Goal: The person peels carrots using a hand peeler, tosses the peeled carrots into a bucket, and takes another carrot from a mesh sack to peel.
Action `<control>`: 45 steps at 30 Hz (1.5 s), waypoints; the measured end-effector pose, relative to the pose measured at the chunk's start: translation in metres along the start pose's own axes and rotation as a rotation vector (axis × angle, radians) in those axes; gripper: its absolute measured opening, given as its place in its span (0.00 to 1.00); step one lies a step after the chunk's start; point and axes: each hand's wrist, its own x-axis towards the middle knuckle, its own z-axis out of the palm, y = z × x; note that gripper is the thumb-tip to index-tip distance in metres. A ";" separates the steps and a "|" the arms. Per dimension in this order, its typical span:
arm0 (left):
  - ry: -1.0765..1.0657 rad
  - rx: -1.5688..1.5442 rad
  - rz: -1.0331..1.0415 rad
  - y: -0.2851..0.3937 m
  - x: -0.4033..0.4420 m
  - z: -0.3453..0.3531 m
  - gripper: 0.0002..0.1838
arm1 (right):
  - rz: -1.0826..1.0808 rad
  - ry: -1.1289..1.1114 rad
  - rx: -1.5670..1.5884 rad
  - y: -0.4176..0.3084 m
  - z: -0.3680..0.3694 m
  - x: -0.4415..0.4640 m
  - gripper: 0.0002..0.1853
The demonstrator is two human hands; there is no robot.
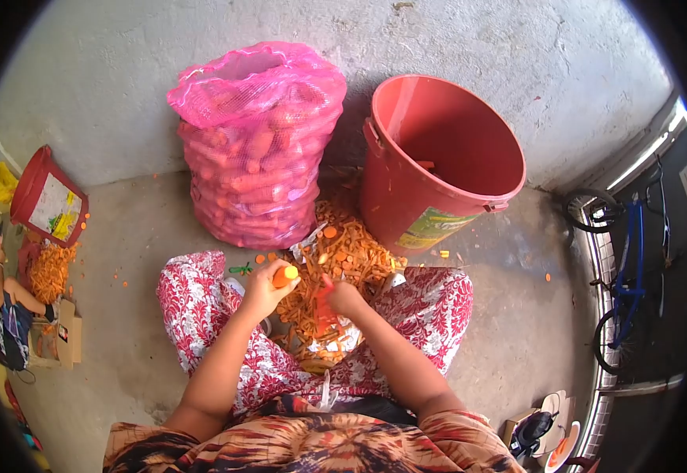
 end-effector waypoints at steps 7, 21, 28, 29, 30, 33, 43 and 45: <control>0.201 0.016 0.142 -0.022 0.010 0.003 0.14 | -0.072 -0.030 -0.578 -0.004 0.016 -0.007 0.14; 0.092 -1.280 -0.458 -0.036 0.016 0.012 0.16 | -0.113 0.126 -0.108 -0.008 0.011 0.001 0.13; 0.043 -1.207 -0.568 -0.045 0.017 0.011 0.14 | -0.250 0.062 0.090 -0.033 0.012 -0.016 0.09; 0.031 -1.245 -0.575 -0.042 0.017 0.011 0.14 | -0.256 0.064 0.111 -0.033 0.012 -0.016 0.09; 0.051 -1.260 -0.567 -0.042 0.018 0.012 0.14 | -0.262 0.061 0.111 -0.033 0.012 -0.017 0.09; 0.080 -1.292 -0.549 -0.042 0.019 0.015 0.14 | -0.296 0.048 0.089 -0.036 0.009 -0.018 0.08; -0.071 -1.169 -0.539 -0.048 0.017 0.016 0.15 | -0.326 0.046 0.076 -0.043 0.006 -0.025 0.07; -0.078 -1.119 -0.522 -0.048 0.018 0.015 0.16 | -0.330 0.047 0.084 -0.043 0.006 -0.025 0.07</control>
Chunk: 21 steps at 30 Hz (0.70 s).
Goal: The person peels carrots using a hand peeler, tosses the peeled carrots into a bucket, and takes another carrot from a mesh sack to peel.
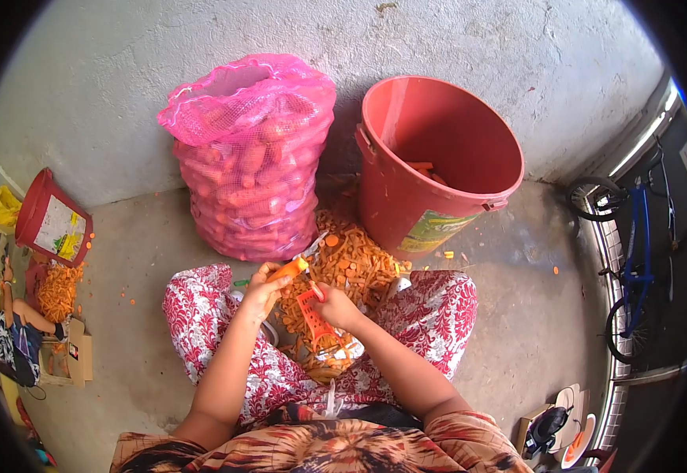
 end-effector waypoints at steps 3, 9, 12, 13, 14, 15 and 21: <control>-0.025 0.142 0.039 0.001 0.000 0.001 0.18 | 0.009 0.003 -0.022 0.001 -0.001 -0.001 0.09; -0.122 0.513 0.026 -0.002 -0.003 0.004 0.25 | 0.034 -0.046 -0.120 0.014 0.003 0.000 0.11; -0.081 0.579 0.061 -0.014 0.001 -0.004 0.27 | 0.069 -0.052 -0.149 0.010 0.004 -0.001 0.12; -0.060 0.605 0.095 -0.020 0.006 -0.009 0.27 | 0.079 -0.057 -0.149 0.010 0.003 -0.001 0.12; -0.040 0.631 0.128 -0.026 0.010 -0.015 0.27 | 0.090 -0.062 -0.151 0.009 0.002 -0.001 0.12; -0.044 0.634 0.121 -0.021 0.008 -0.012 0.27 | 0.069 -0.059 -0.192 0.008 0.000 -0.001 0.13; -0.036 0.935 0.185 0.007 -0.010 0.007 0.22 | 0.019 -0.034 -0.392 0.002 -0.006 -0.002 0.12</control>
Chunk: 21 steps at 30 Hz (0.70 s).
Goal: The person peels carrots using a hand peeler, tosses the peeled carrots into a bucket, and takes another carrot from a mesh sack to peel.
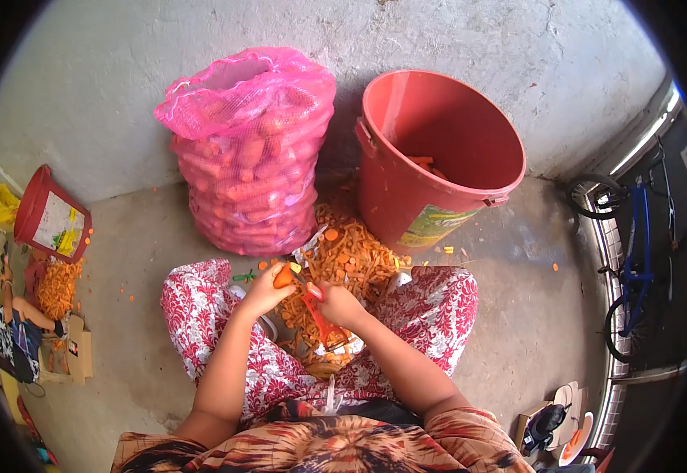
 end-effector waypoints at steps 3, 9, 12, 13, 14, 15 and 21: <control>-0.005 0.130 -0.019 0.007 -0.002 -0.001 0.19 | -0.009 0.007 -0.007 -0.001 0.000 -0.001 0.12; 0.047 0.201 0.015 0.003 0.000 0.006 0.17 | 0.019 -0.003 -0.004 -0.004 0.001 0.001 0.11; 0.032 0.263 -0.030 0.010 -0.002 0.004 0.19 | 0.012 0.003 -0.010 0.008 0.010 0.006 0.11; 0.046 0.251 -0.016 0.011 -0.003 0.004 0.17 | 0.006 0.013 -0.002 0.010 0.012 0.006 0.11; 0.061 0.239 -0.002 0.011 -0.004 0.004 0.16 | 0.000 0.023 0.006 0.010 0.013 0.007 0.11; 0.075 0.256 0.010 0.011 -0.004 0.003 0.16 | -0.003 0.022 0.012 0.009 0.013 0.007 0.11; 0.165 0.514 0.136 0.018 -0.007 0.001 0.16 | 0.034 -0.001 -0.021 0.011 0.015 0.008 0.12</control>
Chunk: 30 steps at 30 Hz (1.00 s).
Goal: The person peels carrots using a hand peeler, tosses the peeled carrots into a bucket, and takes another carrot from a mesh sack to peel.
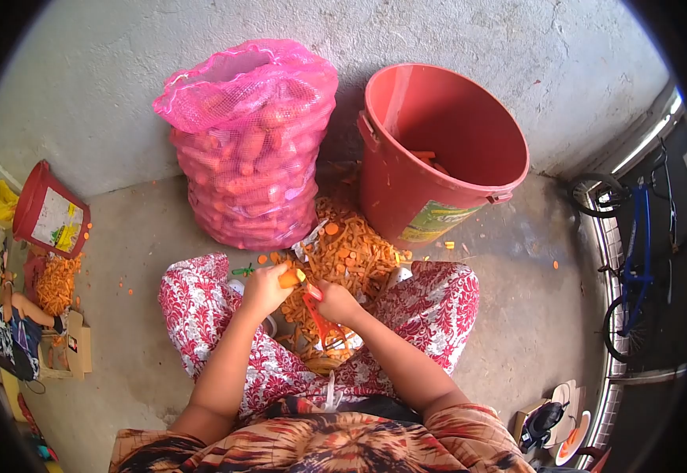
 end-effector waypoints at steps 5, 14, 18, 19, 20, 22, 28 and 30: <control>-0.140 -0.264 -0.098 -0.006 0.000 0.004 0.14 | 0.013 0.041 -0.020 0.005 0.001 0.004 0.12; -0.315 -0.547 -0.108 0.008 -0.001 -0.004 0.19 | 0.208 -0.186 -0.239 0.022 0.006 0.010 0.14; -0.558 -0.257 0.030 0.013 0.016 -0.001 0.21 | 0.183 -0.355 -0.357 0.028 0.016 0.009 0.14; -0.647 -0.084 0.086 0.022 0.025 -0.005 0.21 | 0.164 -0.394 -0.367 0.032 0.021 0.009 0.14; -0.809 0.029 0.154 0.034 0.037 -0.010 0.22 | 0.119 -0.377 -0.319 0.037 0.026 0.008 0.14; -0.954 0.199 0.488 0.071 0.076 -0.018 0.22 | 0.093 -0.510 -0.389 0.029 0.022 0.011 0.14; -0.237 -1.303 0.391 0.194 0.180 -0.071 0.30 | 0.047 -0.460 -0.356 0.007 0.003 0.003 0.13; -0.478 -1.671 0.225 0.198 0.172 -0.089 0.31 | 0.048 -0.463 -0.346 0.001 -0.003 0.001 0.13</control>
